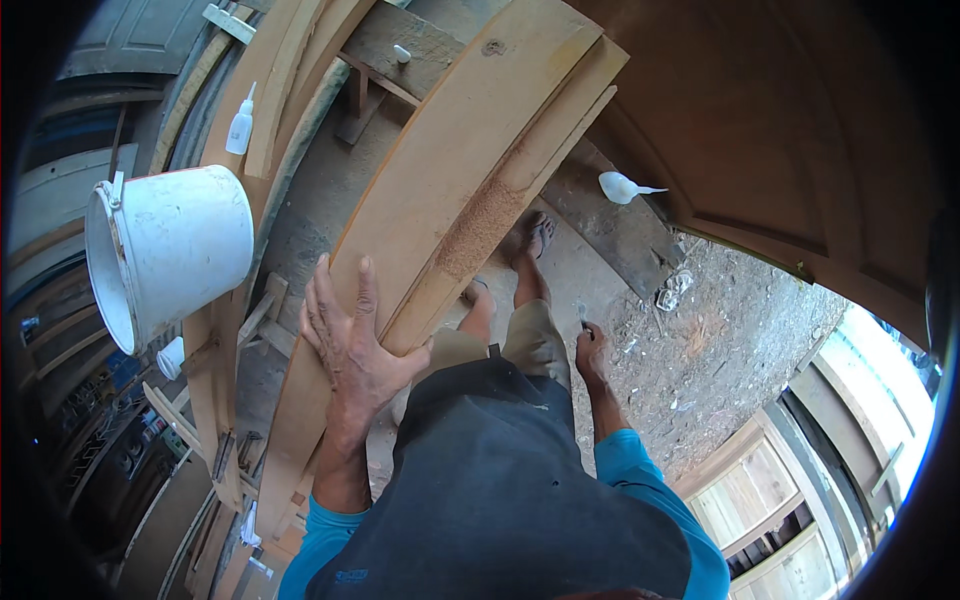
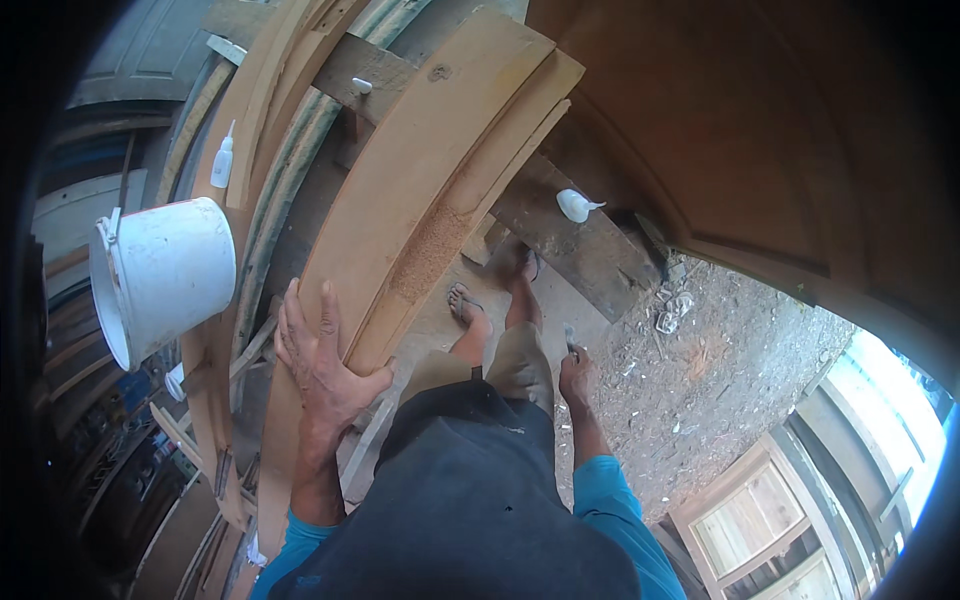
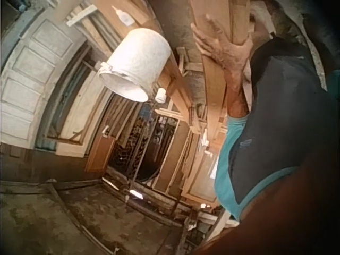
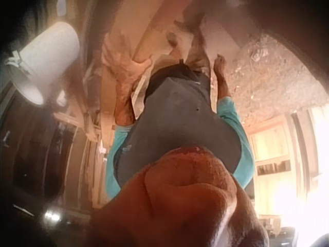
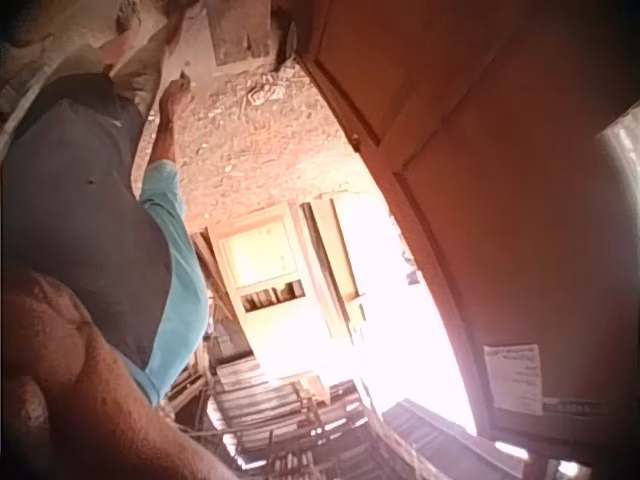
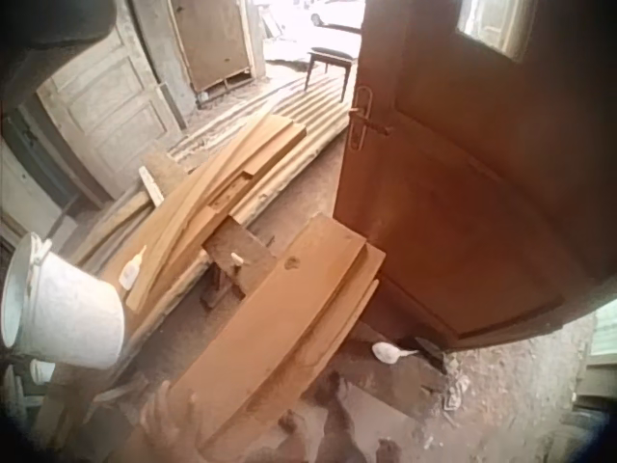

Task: The person scrapes a wooden piece with a metal tool to smooth a groove and then applies wood glue into the groove from a squeeze bottle.

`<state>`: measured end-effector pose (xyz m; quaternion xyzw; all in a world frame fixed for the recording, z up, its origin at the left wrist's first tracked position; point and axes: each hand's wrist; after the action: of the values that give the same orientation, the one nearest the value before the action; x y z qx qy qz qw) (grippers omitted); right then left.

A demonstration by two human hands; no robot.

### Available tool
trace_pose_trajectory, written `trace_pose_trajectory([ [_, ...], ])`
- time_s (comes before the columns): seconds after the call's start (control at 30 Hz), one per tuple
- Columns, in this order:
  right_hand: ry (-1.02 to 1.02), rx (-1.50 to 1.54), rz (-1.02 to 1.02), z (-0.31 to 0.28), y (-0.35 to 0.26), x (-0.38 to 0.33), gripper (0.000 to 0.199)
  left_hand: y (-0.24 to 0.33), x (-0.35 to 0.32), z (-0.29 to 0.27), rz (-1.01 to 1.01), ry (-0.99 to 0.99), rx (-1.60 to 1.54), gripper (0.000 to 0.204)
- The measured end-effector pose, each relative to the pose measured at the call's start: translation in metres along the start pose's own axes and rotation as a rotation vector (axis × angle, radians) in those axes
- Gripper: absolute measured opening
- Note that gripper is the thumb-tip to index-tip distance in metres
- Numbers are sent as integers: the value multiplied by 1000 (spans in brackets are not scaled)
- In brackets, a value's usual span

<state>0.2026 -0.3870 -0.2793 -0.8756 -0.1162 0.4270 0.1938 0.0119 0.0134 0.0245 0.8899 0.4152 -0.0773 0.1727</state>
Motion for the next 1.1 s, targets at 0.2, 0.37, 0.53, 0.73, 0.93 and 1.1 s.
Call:
trace_pose_trajectory([
  [0.2,-88,146,62,-1,-8,21,47,1,-2,-4,11,-21,14,144],
  [0.37,-146,161,120,-18,-25,36,49,-2,-1,0,5,-47,43,148],
  [0.53,-137,-11,151,-15,39,59,46,-3,-3,-3,-4,-72,37,151],
  [0.73,-207,34,168,-36,14,65,50,-5,1,-1,2,-74,34,152],
  [0.93,-210,53,155,-40,7,78,52,-4,-1,2,-15,-57,5,153],
  [1.1,-209,107,85,-33,-3,65,51,-6,-1,0,-6,-64,9,153],
])
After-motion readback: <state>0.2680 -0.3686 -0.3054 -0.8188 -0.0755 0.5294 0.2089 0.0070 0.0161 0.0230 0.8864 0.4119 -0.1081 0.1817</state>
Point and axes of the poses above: each hand's wrist, its own x-axis towards the middle knuckle, its own z-axis out of the palm, y = z × x, and after that the axes turned 9 degrees about -y, right-handed
